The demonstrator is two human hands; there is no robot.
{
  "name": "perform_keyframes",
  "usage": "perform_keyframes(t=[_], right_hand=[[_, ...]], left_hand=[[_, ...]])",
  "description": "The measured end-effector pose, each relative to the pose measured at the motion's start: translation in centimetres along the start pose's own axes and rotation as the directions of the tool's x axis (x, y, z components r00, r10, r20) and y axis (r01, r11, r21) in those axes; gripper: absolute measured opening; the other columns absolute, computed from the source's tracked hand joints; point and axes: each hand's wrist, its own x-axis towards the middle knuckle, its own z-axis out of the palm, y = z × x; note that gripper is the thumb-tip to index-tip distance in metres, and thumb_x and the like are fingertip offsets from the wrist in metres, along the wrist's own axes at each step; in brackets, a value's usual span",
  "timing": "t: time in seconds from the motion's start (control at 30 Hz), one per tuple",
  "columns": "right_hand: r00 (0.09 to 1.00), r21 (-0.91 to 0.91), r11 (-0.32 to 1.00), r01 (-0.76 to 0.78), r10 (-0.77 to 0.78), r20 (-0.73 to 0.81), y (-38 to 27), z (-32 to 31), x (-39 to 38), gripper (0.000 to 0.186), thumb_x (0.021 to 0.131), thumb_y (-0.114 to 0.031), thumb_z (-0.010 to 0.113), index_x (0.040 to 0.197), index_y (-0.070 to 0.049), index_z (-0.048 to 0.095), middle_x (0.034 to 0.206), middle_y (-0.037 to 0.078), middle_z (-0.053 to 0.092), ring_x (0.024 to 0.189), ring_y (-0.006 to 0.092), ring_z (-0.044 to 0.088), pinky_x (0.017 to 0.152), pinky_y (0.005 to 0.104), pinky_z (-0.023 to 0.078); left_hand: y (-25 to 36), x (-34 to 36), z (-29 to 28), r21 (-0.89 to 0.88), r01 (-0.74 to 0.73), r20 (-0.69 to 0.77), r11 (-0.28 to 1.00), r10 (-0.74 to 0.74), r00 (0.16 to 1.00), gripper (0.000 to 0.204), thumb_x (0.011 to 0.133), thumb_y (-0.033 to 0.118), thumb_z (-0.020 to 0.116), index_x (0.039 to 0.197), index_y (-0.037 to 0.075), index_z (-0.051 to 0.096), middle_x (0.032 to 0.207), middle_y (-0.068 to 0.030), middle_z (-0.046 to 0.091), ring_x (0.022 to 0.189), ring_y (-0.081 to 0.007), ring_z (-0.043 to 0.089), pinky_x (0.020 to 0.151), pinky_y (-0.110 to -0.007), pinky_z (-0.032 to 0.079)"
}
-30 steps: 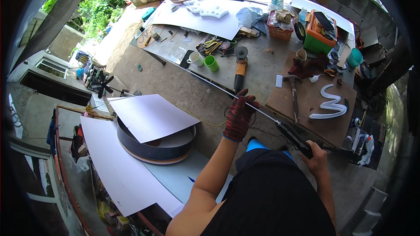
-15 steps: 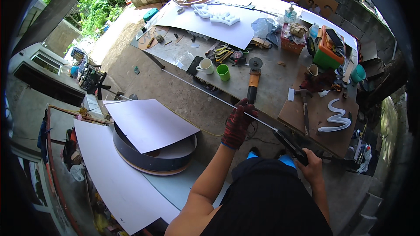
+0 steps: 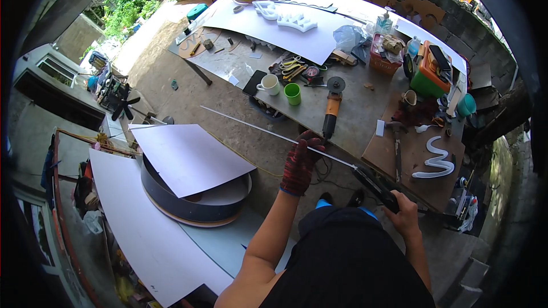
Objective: The recorder is assembling or trimming components for signage, specifically working with channel letter parts and stencils.
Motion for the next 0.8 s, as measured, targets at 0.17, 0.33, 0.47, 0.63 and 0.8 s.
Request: perform_keyframes(t=[0.17,0.33,0.47,0.63,0.8], right_hand=[[1.000,-0.002,1.000,-0.020,0.020,0.024,0.0,-0.1,0.3,0.044,0.074,-0.014,0.081,0.111,-0.003,0.061,0.088,0.016,0.065,0.078,0.0340,0.068,0.067,0.0387,0.052],[1.000,-0.014,1.000,-0.023,0.023,0.014,-0.1,0.0,0.5,0.044,0.073,-0.013,0.080,0.111,-0.003,0.060,0.088,0.016,0.065,0.078,0.0343,0.068,0.067,0.0388,0.052],[1.000,-0.009,1.000,-0.011,0.011,0.003,-0.1,0.2,0.6,0.043,0.074,-0.012,0.080,0.111,-0.002,0.060,0.088,0.016,0.065,0.079,0.0348,0.068,0.066,0.0389,0.052],[1.000,-0.008,1.000,-0.008,0.008,0.003,-0.4,0.2,0.8,0.043,0.074,-0.013,0.080,0.110,-0.003,0.060,0.087,0.016,0.065,0.078,0.0347,0.068,0.066,0.0387,0.052],[0.997,0.033,0.997,-0.068,0.067,0.033,-0.9,0.1,1.0,0.042,0.073,-0.008,0.078,0.110,-0.003,0.060,0.091,0.019,0.064,0.083,0.0384,0.065,0.071,0.0393,0.051]], left_hand=[[0.0,0.4,0.2,0.017,-0.003,-0.006,1.000,0.004,1.000,0.054,0.096,0.037,0.064,0.136,0.005,0.049,0.111,-0.0097,0.068,0.099,-0.0256,0.067,0.094,-0.043,0.051],[0.2,0.4,0.3,0.014,-0.002,-0.012,1.000,0.002,1.000,0.055,0.097,0.037,0.064,0.137,0.003,0.047,0.111,-0.0113,0.068,0.100,-0.0274,0.067,0.094,-0.043,0.052],[0.2,0.4,0.0,0.000,0.005,0.002,1.000,-0.005,1.000,0.056,0.096,0.037,0.064,0.137,0.003,0.047,0.110,-0.0111,0.068,0.100,-0.0273,0.066,0.094,-0.044,0.052],[0.7,0.5,0.1,0.002,0.013,0.004,1.000,-0.013,1.000,0.056,0.096,0.037,0.065,0.137,0.004,0.047,0.110,-0.0110,0.068,0.099,-0.0272,0.067,0.093,-0.044,0.052],[1.1,0.4,0.0,0.037,0.009,0.000,0.999,-0.009,1.000,0.056,0.096,0.038,0.063,0.137,0.004,0.047,0.109,-0.0102,0.069,0.100,-0.0270,0.067,0.092,-0.043,0.052]])
